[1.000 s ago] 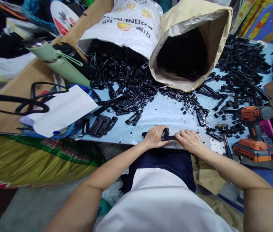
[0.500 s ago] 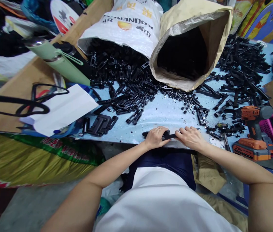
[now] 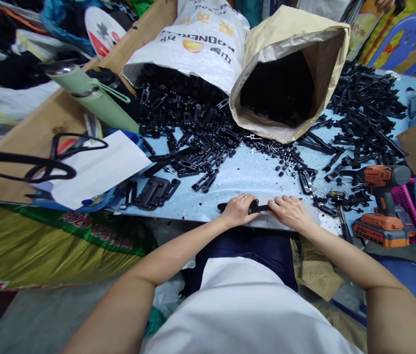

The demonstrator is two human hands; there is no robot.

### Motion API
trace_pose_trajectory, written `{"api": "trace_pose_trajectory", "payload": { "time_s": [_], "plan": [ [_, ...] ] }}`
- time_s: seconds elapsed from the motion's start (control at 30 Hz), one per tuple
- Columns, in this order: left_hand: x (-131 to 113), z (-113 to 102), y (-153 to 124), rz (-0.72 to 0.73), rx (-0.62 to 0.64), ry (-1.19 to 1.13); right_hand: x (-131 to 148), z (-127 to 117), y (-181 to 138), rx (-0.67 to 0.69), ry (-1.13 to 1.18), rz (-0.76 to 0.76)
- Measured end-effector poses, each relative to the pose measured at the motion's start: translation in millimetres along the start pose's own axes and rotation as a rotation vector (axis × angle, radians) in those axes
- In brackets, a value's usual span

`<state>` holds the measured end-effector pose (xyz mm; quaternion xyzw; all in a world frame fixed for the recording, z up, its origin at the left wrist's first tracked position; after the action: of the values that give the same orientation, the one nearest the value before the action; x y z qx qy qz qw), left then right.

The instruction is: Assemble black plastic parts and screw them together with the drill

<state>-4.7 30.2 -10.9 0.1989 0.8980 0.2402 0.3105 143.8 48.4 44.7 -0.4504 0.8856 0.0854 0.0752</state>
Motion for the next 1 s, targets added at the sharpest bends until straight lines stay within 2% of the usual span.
{"api": "trace_pose_trajectory", "payload": {
  "time_s": [0.13,0.2,0.3,0.37,0.43,0.5,0.57,0.67,0.77,0.83,0.9,1.0],
  "plan": [
    [1,8,-1,-0.042,0.106,-0.007,-5,15,-7,-0.07,0.071,0.072],
    [7,17,12,-0.051,0.176,-0.02,-10,26,-13,-0.101,0.14,0.103],
    [33,31,59,-0.116,0.137,-0.008,-17,42,-24,-0.154,0.244,0.167],
    [61,40,100,-0.234,0.048,0.07,-19,49,-31,-0.178,0.283,0.22],
    [86,49,134,-0.359,0.027,0.189,-19,53,-34,-0.179,0.307,0.263],
    [102,57,156,-0.419,0.031,0.252,-20,52,-32,-0.17,0.349,0.294],
    [105,63,165,-0.415,0.031,0.256,-30,49,-22,-0.168,0.378,0.328],
    [100,62,160,-0.381,0.036,0.237,-61,44,6,-0.181,0.293,0.433],
    [90,44,137,-0.35,0.042,0.215,-98,47,37,-0.149,0.133,0.612],
    [81,19,112,-0.331,-0.042,0.127,-113,54,52,-0.07,0.083,0.679],
    [71,-8,77,-0.356,-0.204,-0.029,-119,62,60,-0.003,0.084,0.685],
    [60,-35,19,-0.538,-0.363,-0.234,-123,68,63,-0.001,0.144,0.705]
  ]
}}
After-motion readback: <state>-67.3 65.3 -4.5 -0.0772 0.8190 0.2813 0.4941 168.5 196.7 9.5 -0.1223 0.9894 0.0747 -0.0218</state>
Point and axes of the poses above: each hand's wrist, its own y-axis towards the middle knuckle, its own z-axis out of the palm, x = y × z, the point moved 4 cm from there along y, towards the middle knuckle, and after that the axes turned 15 degrees about -x, right-handed, at the moved point
